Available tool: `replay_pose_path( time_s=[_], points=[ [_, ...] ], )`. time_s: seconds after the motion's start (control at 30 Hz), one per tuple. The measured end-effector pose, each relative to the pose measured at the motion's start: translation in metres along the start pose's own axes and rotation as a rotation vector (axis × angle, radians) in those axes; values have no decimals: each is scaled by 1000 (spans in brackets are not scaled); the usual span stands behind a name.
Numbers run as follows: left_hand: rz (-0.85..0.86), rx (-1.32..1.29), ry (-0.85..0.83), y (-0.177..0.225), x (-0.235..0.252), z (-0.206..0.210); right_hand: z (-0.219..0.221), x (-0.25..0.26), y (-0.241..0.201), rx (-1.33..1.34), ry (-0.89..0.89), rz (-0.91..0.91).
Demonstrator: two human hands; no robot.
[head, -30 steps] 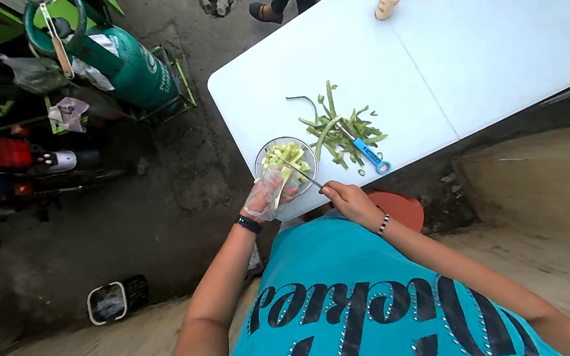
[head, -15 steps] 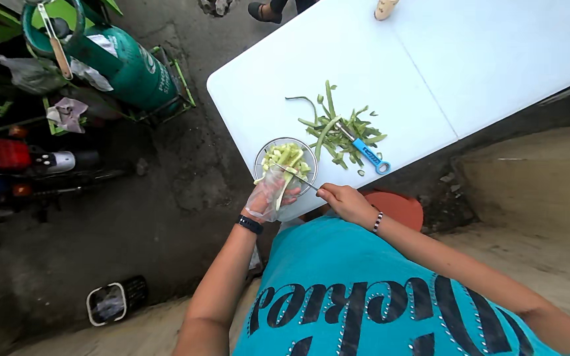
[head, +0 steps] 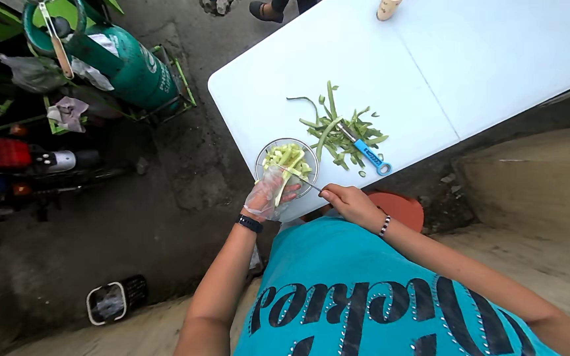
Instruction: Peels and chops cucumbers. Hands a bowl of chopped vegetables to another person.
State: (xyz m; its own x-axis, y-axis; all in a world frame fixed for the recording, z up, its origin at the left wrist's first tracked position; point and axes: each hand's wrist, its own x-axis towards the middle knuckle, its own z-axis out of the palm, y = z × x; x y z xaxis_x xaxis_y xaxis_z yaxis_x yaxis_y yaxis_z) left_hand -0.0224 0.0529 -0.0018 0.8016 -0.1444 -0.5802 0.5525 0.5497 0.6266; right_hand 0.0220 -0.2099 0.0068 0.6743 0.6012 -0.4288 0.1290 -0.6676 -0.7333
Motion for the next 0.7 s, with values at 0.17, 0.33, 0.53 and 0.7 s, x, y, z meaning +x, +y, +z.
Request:
replay_pose_path(
  time_s=[0.17,0.33,0.53,0.7],
  points=[
    [-13,23,5,1,1,2,0,2,-1,0,-22,13],
    [-41,39,3,0,1,4,3,10,1,-24,-75,70],
    [-28,-141,7,-1,0,2,2,9,3,43,-15,55],
    [-14,-202,-53,-4,1,-7,-2,4,0,15,-28,33]
  ],
)
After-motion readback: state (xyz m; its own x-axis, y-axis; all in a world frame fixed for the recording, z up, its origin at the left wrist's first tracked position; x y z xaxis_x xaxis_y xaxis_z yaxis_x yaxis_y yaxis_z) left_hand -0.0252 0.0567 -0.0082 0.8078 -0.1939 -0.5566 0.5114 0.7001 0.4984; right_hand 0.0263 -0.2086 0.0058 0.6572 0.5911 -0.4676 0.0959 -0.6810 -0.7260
